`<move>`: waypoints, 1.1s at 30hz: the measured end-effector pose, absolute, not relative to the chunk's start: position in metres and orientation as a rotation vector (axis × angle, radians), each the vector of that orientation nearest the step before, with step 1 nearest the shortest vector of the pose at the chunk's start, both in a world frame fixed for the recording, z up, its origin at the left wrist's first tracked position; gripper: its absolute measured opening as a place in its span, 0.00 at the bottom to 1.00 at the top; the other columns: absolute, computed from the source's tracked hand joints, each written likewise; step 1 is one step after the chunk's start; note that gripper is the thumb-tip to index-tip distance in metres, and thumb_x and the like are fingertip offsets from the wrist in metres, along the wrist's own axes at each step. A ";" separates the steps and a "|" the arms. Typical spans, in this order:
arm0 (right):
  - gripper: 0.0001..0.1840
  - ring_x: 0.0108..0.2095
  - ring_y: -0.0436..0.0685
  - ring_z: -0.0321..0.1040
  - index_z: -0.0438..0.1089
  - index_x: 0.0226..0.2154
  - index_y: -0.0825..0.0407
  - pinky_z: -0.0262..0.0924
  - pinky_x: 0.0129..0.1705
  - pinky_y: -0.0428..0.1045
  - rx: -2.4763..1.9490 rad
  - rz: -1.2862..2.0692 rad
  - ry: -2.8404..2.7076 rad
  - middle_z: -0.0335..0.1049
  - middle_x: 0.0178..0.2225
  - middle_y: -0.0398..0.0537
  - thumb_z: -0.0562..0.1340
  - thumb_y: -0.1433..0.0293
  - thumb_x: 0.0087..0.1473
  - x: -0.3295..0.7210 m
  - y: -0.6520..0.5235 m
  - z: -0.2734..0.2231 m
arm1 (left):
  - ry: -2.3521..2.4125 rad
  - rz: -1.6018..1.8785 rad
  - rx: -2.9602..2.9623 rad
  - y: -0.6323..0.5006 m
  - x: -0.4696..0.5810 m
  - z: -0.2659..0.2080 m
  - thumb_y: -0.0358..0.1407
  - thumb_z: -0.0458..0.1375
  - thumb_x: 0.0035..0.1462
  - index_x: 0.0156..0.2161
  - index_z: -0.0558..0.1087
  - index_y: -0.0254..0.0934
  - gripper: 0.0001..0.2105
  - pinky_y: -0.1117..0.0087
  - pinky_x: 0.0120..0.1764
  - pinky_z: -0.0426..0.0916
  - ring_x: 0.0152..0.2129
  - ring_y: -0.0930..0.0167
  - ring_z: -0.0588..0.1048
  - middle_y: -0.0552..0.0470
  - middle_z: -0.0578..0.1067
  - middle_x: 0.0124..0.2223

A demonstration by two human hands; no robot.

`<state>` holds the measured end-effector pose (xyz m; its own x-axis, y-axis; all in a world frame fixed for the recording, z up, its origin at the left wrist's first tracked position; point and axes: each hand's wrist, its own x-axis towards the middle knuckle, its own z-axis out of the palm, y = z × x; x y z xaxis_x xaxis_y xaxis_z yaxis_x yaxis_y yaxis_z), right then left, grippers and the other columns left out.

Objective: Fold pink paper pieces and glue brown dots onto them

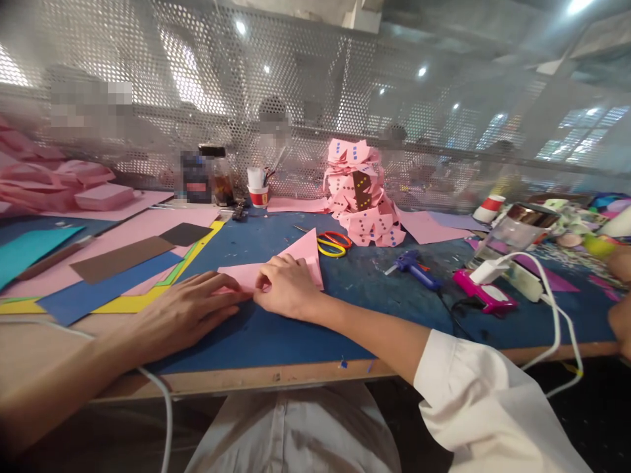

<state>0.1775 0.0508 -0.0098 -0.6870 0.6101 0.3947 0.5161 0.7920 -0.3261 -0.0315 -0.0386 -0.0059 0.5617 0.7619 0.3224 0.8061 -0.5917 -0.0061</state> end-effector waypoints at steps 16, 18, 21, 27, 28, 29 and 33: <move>0.07 0.47 0.60 0.61 0.70 0.31 0.48 0.53 0.45 0.55 -0.919 0.294 -2.514 0.70 0.41 0.44 0.65 0.63 0.49 0.183 0.048 -0.007 | -1.337 -0.413 -2.637 -0.039 -0.031 -0.005 0.37 0.48 0.68 0.54 0.70 0.47 0.14 0.62 0.46 0.66 0.43 0.66 0.71 0.48 0.72 0.47; 0.07 0.47 0.60 0.61 0.70 0.32 0.48 0.53 0.46 0.55 -0.931 0.305 -2.516 0.70 0.43 0.44 0.66 0.65 0.48 0.186 0.048 -0.007 | -1.337 -0.412 -2.636 -0.040 -0.032 -0.006 0.37 0.48 0.68 0.55 0.70 0.47 0.14 0.63 0.46 0.66 0.43 0.66 0.71 0.48 0.72 0.47; 0.08 0.48 0.60 0.61 0.70 0.33 0.49 0.53 0.47 0.55 -0.948 0.313 -2.510 0.70 0.43 0.45 0.66 0.67 0.47 0.191 0.050 -0.007 | -1.338 -0.409 -2.628 -0.040 -0.032 -0.006 0.37 0.48 0.68 0.55 0.70 0.48 0.15 0.63 0.46 0.66 0.43 0.66 0.71 0.48 0.72 0.47; 0.11 0.48 0.61 0.61 0.70 0.35 0.49 0.52 0.47 0.56 -1.002 0.314 -2.495 0.69 0.42 0.46 0.65 0.69 0.45 0.203 0.054 -0.010 | -1.360 -0.413 -2.627 -0.041 -0.031 -0.004 0.38 0.48 0.68 0.52 0.72 0.45 0.14 0.63 0.46 0.66 0.43 0.66 0.71 0.48 0.72 0.47; 0.11 0.48 0.61 0.61 0.71 0.35 0.49 0.52 0.46 0.56 -1.014 0.315 -2.492 0.69 0.42 0.46 0.65 0.69 0.45 0.205 0.055 -0.010 | -1.367 -0.418 -2.630 -0.041 -0.031 -0.003 0.38 0.48 0.67 0.52 0.72 0.45 0.13 0.63 0.46 0.66 0.43 0.66 0.72 0.48 0.72 0.48; 0.11 0.48 0.62 0.60 0.71 0.35 0.49 0.52 0.46 0.55 -1.026 0.316 -2.489 0.69 0.42 0.47 0.65 0.69 0.45 0.206 0.055 -0.010 | -1.372 -0.427 -2.633 -0.041 -0.031 -0.003 0.38 0.48 0.67 0.52 0.72 0.45 0.13 0.63 0.46 0.66 0.43 0.66 0.72 0.48 0.72 0.48; 0.11 0.47 0.61 0.61 0.71 0.35 0.49 0.52 0.46 0.55 -1.072 0.327 -2.475 0.69 0.42 0.47 0.66 0.69 0.44 0.215 0.057 -0.009 | -1.380 -0.467 -2.640 -0.040 -0.030 -0.003 0.38 0.49 0.67 0.55 0.71 0.49 0.15 0.64 0.46 0.67 0.43 0.66 0.72 0.49 0.73 0.47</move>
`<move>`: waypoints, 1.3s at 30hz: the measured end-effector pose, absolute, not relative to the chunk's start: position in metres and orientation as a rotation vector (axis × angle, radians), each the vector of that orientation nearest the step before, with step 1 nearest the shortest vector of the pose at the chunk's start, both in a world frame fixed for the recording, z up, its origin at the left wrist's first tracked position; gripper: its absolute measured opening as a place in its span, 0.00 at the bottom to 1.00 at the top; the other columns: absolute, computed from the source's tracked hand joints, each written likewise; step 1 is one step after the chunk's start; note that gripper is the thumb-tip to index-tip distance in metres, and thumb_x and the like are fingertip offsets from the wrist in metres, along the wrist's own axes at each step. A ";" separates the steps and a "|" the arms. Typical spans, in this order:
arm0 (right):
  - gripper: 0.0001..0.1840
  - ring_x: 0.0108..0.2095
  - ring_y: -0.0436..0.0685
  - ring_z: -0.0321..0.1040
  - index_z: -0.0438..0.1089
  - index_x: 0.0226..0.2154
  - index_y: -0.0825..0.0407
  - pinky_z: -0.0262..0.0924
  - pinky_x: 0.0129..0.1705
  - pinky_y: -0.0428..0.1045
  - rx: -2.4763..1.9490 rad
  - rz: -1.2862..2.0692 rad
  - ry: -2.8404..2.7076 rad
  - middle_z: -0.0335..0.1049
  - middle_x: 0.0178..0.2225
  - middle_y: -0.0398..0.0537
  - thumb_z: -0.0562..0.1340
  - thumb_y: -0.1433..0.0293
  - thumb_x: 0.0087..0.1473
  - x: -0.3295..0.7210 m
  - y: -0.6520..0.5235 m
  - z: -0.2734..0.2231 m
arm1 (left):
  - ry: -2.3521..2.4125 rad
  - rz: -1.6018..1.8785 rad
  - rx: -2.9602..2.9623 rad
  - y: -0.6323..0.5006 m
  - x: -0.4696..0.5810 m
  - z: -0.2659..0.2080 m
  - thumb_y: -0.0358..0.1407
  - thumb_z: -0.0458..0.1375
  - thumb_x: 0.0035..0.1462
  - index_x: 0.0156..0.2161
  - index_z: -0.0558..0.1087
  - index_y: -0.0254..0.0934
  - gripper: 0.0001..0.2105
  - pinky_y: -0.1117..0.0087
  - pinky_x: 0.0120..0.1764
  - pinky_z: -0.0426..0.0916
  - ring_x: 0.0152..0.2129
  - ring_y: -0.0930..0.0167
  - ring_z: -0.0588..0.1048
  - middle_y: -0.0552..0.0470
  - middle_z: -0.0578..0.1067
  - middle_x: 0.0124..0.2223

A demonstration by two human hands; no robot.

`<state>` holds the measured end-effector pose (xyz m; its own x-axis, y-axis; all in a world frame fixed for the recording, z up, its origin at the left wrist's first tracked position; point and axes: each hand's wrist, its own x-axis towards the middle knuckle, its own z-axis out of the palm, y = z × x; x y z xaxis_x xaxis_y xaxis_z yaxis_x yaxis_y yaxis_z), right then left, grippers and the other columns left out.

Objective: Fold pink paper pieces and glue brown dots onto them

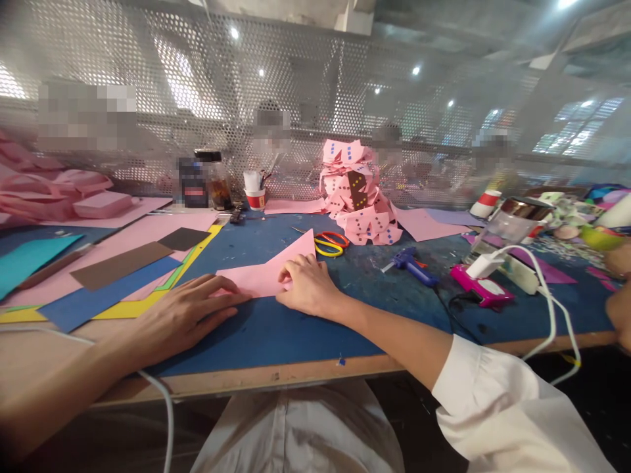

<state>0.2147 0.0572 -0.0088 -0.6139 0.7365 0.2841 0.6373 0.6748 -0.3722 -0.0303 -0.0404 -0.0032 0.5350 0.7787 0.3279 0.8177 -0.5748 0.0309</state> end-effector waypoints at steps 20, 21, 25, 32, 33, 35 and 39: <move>0.08 0.48 0.62 0.61 0.72 0.33 0.49 0.53 0.48 0.55 -1.282 0.414 -2.369 0.70 0.40 0.46 0.64 0.70 0.45 0.264 0.067 -0.009 | -1.390 -0.429 -2.641 -0.038 -0.035 -0.008 0.39 0.50 0.66 0.54 0.71 0.49 0.15 0.64 0.48 0.67 0.45 0.65 0.72 0.49 0.72 0.50; 0.08 0.48 0.62 0.61 0.73 0.33 0.49 0.53 0.48 0.55 -1.289 0.414 -2.363 0.70 0.41 0.46 0.64 0.70 0.45 0.266 0.068 -0.008 | -1.390 -0.440 -2.640 -0.038 -0.035 -0.008 0.39 0.50 0.66 0.55 0.71 0.50 0.15 0.64 0.48 0.67 0.45 0.65 0.72 0.49 0.72 0.49; 0.09 0.46 0.61 0.63 0.74 0.33 0.48 0.54 0.48 0.55 -1.305 0.410 -2.340 0.71 0.41 0.46 0.64 0.71 0.45 0.278 0.070 -0.009 | -1.391 -0.465 -2.644 -0.037 -0.036 -0.008 0.39 0.51 0.65 0.56 0.70 0.51 0.16 0.65 0.47 0.68 0.44 0.65 0.73 0.50 0.72 0.50; 0.13 0.41 0.54 0.69 0.74 0.34 0.52 0.60 0.44 0.48 -1.119 0.702 -2.249 0.73 0.39 0.45 0.60 0.79 0.44 0.289 0.080 0.002 | -1.424 -0.410 -2.625 -0.040 -0.033 -0.004 0.40 0.51 0.66 0.57 0.69 0.51 0.16 0.66 0.48 0.68 0.45 0.66 0.73 0.50 0.72 0.51; 0.12 0.40 0.53 0.69 0.73 0.34 0.53 0.60 0.43 0.48 -1.079 0.715 -2.219 0.74 0.38 0.45 0.60 0.79 0.45 0.287 0.080 0.007 | -1.426 -0.406 -2.625 -0.040 -0.032 -0.003 0.40 0.50 0.66 0.57 0.69 0.51 0.16 0.66 0.48 0.68 0.46 0.66 0.72 0.50 0.72 0.51; 0.10 0.38 0.52 0.69 0.73 0.33 0.53 0.60 0.43 0.47 -0.980 0.675 -2.222 0.74 0.37 0.44 0.58 0.79 0.49 0.281 0.079 0.015 | -1.433 -0.412 -2.635 -0.040 -0.031 -0.002 0.40 0.50 0.67 0.57 0.69 0.51 0.16 0.66 0.49 0.68 0.46 0.66 0.72 0.50 0.72 0.51; 0.12 0.34 0.49 0.67 0.73 0.32 0.54 0.60 0.39 0.45 -0.765 0.686 -2.370 0.74 0.35 0.44 0.57 0.81 0.50 0.264 0.081 0.016 | -1.500 -0.510 -2.657 -0.034 -0.029 -0.003 0.41 0.50 0.66 0.54 0.72 0.48 0.15 0.66 0.49 0.69 0.46 0.66 0.73 0.49 0.73 0.50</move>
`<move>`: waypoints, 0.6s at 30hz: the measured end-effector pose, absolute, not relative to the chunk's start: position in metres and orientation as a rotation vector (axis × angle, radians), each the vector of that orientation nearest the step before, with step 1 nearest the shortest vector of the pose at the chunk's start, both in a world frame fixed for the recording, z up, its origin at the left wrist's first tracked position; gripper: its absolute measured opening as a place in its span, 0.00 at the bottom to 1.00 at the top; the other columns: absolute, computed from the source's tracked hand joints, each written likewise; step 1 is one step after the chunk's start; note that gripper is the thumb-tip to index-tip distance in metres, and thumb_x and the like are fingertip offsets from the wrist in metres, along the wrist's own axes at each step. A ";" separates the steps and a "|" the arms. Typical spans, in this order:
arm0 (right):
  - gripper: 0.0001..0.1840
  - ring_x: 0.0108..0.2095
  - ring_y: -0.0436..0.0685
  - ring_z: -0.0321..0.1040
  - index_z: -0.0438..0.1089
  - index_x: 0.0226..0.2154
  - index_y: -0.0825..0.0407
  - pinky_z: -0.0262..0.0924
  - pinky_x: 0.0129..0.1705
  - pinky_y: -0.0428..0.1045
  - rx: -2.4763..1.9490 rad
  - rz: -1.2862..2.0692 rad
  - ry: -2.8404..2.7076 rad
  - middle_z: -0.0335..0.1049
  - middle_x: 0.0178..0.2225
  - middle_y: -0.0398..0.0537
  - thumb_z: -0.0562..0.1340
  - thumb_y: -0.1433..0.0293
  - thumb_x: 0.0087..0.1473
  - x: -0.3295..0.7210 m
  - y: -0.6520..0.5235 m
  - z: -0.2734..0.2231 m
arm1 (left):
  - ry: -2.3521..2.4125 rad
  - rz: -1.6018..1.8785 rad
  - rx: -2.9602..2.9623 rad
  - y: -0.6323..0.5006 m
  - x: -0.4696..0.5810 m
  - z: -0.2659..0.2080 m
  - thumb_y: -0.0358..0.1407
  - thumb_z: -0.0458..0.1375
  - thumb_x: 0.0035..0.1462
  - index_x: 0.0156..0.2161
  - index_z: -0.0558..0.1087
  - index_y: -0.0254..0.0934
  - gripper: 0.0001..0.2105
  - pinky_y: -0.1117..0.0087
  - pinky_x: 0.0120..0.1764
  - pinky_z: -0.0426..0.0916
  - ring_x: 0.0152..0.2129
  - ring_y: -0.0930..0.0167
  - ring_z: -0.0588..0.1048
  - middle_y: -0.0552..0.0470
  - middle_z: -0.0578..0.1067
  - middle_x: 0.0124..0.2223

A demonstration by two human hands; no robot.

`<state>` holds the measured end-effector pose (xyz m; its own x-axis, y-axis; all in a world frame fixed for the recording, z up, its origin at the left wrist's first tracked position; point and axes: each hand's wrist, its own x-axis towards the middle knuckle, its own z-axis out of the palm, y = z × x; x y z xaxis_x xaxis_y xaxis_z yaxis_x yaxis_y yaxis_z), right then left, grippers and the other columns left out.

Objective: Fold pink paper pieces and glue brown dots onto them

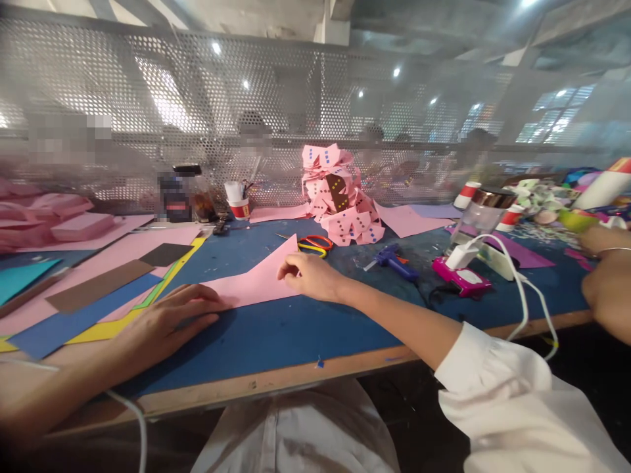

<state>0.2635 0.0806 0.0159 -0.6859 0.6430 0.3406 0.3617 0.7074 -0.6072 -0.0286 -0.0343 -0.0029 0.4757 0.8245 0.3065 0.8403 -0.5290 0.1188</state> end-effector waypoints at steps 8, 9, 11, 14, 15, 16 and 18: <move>0.09 0.32 0.49 0.66 0.72 0.34 0.55 0.59 0.37 0.44 -0.696 0.720 -2.392 0.71 0.34 0.44 0.59 0.81 0.51 0.256 0.092 -0.016 | -1.788 -0.766 -2.474 -0.018 0.002 -0.005 0.39 0.54 0.61 0.35 0.74 0.39 0.09 0.61 0.44 0.70 0.38 0.64 0.73 0.48 0.75 0.40; 0.09 0.32 0.48 0.65 0.72 0.34 0.55 0.59 0.37 0.44 -0.671 0.700 -2.394 0.71 0.35 0.45 0.59 0.81 0.51 0.257 0.092 -0.017 | -1.854 -0.758 -2.423 -0.016 0.006 -0.005 0.39 0.54 0.60 0.35 0.74 0.39 0.08 0.61 0.44 0.69 0.38 0.64 0.73 0.48 0.75 0.40; 0.09 0.33 0.49 0.65 0.72 0.34 0.55 0.59 0.37 0.45 -0.635 0.670 -2.398 0.70 0.36 0.45 0.59 0.80 0.52 0.258 0.092 -0.020 | -1.964 -0.726 -2.347 -0.012 0.012 -0.005 0.38 0.55 0.57 0.34 0.74 0.39 0.07 0.60 0.44 0.68 0.38 0.64 0.73 0.49 0.74 0.39; 0.09 0.34 0.49 0.66 0.72 0.34 0.54 0.60 0.38 0.45 -0.619 0.654 -2.411 0.69 0.37 0.46 0.59 0.80 0.52 0.259 0.092 -0.023 | -2.066 -0.660 -2.292 -0.008 0.017 -0.006 0.39 0.56 0.54 0.34 0.75 0.40 0.07 0.58 0.47 0.66 0.39 0.62 0.72 0.49 0.73 0.39; 0.09 0.34 0.49 0.66 0.71 0.35 0.54 0.60 0.38 0.45 -0.617 0.653 -2.417 0.69 0.37 0.46 0.59 0.80 0.52 0.258 0.092 -0.023 | -2.089 -0.638 -2.282 -0.006 0.017 -0.007 0.40 0.57 0.54 0.34 0.75 0.40 0.08 0.57 0.48 0.65 0.40 0.61 0.72 0.49 0.73 0.39; 0.09 0.34 0.49 0.66 0.71 0.35 0.54 0.60 0.38 0.45 -0.617 0.651 -2.418 0.69 0.37 0.46 0.59 0.80 0.52 0.258 0.092 -0.024 | -2.112 -0.619 -2.267 -0.005 0.018 -0.007 0.42 0.58 0.53 0.34 0.75 0.41 0.08 0.56 0.49 0.65 0.41 0.61 0.72 0.48 0.73 0.40; 0.09 0.33 0.49 0.66 0.72 0.35 0.54 0.60 0.38 0.45 -0.618 0.643 -2.416 0.69 0.37 0.46 0.59 0.80 0.52 0.258 0.093 -0.025 | -2.165 -0.607 -2.224 -0.004 0.019 -0.007 0.43 0.59 0.52 0.35 0.75 0.42 0.09 0.54 0.50 0.63 0.43 0.59 0.71 0.48 0.73 0.43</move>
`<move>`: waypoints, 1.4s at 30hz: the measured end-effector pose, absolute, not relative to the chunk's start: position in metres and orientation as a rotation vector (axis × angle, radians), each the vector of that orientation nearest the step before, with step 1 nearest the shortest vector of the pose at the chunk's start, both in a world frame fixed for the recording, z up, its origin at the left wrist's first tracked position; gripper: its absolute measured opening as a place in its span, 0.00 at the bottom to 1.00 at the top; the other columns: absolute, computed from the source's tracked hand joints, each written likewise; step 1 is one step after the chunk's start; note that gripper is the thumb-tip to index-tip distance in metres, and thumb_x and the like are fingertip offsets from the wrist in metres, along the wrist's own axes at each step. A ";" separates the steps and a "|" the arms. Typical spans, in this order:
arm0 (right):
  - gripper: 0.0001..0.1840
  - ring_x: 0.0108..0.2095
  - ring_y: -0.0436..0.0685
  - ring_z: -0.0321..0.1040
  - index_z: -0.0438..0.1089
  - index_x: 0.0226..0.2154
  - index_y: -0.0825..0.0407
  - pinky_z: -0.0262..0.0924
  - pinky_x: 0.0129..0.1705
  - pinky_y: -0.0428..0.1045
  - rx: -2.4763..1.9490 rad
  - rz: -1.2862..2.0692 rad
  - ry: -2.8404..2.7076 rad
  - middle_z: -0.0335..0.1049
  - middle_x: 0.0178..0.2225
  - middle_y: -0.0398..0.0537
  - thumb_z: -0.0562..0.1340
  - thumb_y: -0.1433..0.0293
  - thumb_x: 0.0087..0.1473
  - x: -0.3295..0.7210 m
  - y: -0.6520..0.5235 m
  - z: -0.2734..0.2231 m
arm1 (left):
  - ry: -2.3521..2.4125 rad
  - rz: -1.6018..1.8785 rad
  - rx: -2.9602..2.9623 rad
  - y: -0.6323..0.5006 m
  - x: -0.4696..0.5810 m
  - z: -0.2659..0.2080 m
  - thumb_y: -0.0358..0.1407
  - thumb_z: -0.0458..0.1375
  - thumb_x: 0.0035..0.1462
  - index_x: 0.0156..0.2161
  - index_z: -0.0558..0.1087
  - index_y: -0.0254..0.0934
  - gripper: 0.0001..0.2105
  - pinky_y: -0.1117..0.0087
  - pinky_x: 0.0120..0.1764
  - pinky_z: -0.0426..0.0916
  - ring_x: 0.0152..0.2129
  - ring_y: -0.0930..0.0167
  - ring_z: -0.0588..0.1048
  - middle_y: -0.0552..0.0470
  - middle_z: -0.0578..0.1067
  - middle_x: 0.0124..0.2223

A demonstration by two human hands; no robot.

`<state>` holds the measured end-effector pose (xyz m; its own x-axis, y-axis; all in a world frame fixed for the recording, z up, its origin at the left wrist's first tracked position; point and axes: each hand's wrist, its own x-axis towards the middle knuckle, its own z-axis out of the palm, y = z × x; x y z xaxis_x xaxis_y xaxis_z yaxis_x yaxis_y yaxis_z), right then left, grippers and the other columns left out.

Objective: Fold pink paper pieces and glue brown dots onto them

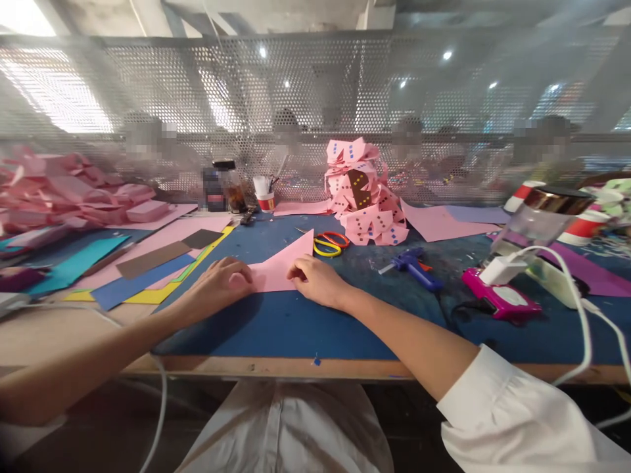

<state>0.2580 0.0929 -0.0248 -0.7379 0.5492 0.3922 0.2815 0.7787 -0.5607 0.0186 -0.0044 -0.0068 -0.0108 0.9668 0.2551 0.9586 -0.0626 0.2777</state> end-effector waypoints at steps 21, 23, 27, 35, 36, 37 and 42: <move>0.09 0.34 0.50 0.66 0.72 0.34 0.53 0.60 0.39 0.46 -0.619 0.618 -2.412 0.69 0.37 0.46 0.60 0.81 0.52 0.258 0.094 -0.026 | 1.824 0.507 2.170 0.010 -0.017 -0.001 0.41 0.59 0.48 0.39 0.76 0.41 0.13 0.57 0.57 0.60 0.56 0.56 0.66 0.49 0.74 0.52; 0.09 0.34 0.50 0.66 0.72 0.34 0.53 0.60 0.39 0.46 -0.613 0.615 -2.411 0.69 0.37 0.46 0.60 0.81 0.52 0.258 0.094 -0.027 | 1.784 0.497 2.200 0.010 -0.019 -0.001 0.41 0.59 0.49 0.40 0.76 0.41 0.13 0.58 0.58 0.59 0.57 0.57 0.64 0.49 0.75 0.52; 0.08 0.35 0.50 0.67 0.71 0.34 0.53 0.60 0.39 0.46 -0.605 0.627 -2.407 0.69 0.37 0.46 0.60 0.80 0.53 0.258 0.094 -0.027 | 1.734 0.476 2.242 0.010 -0.020 0.000 0.40 0.59 0.50 0.41 0.75 0.39 0.13 0.60 0.58 0.60 0.57 0.58 0.66 0.46 0.75 0.53; 0.09 0.34 0.49 0.67 0.71 0.34 0.54 0.61 0.39 0.46 -0.612 0.640 -2.405 0.69 0.37 0.46 0.59 0.81 0.52 0.259 0.092 -0.024 | 1.660 0.464 2.320 0.002 -0.020 0.006 0.39 0.56 0.55 0.42 0.76 0.40 0.12 0.63 0.59 0.60 0.56 0.62 0.68 0.49 0.78 0.50; 0.09 0.34 0.49 0.67 0.71 0.34 0.54 0.61 0.39 0.46 -0.608 0.642 -2.403 0.69 0.37 0.46 0.59 0.81 0.52 0.259 0.092 -0.024 | 1.638 0.461 2.338 0.002 -0.022 0.006 0.39 0.56 0.56 0.42 0.76 0.40 0.12 0.64 0.59 0.59 0.56 0.62 0.68 0.49 0.78 0.50; 0.09 0.35 0.49 0.67 0.71 0.34 0.54 0.61 0.40 0.46 -0.604 0.644 -2.401 0.69 0.37 0.46 0.59 0.81 0.52 0.259 0.092 -0.025 | 1.618 0.458 2.357 0.001 -0.023 0.005 0.39 0.55 0.56 0.43 0.76 0.40 0.12 0.64 0.60 0.58 0.57 0.62 0.67 0.50 0.78 0.51; 0.09 0.34 0.49 0.67 0.71 0.34 0.53 0.61 0.40 0.46 -0.584 0.645 -2.398 0.69 0.37 0.45 0.59 0.81 0.52 0.258 0.093 -0.027 | 1.594 0.436 2.398 -0.001 -0.031 0.003 0.34 0.54 0.56 0.48 0.75 0.40 0.15 0.63 0.62 0.56 0.60 0.62 0.64 0.50 0.73 0.57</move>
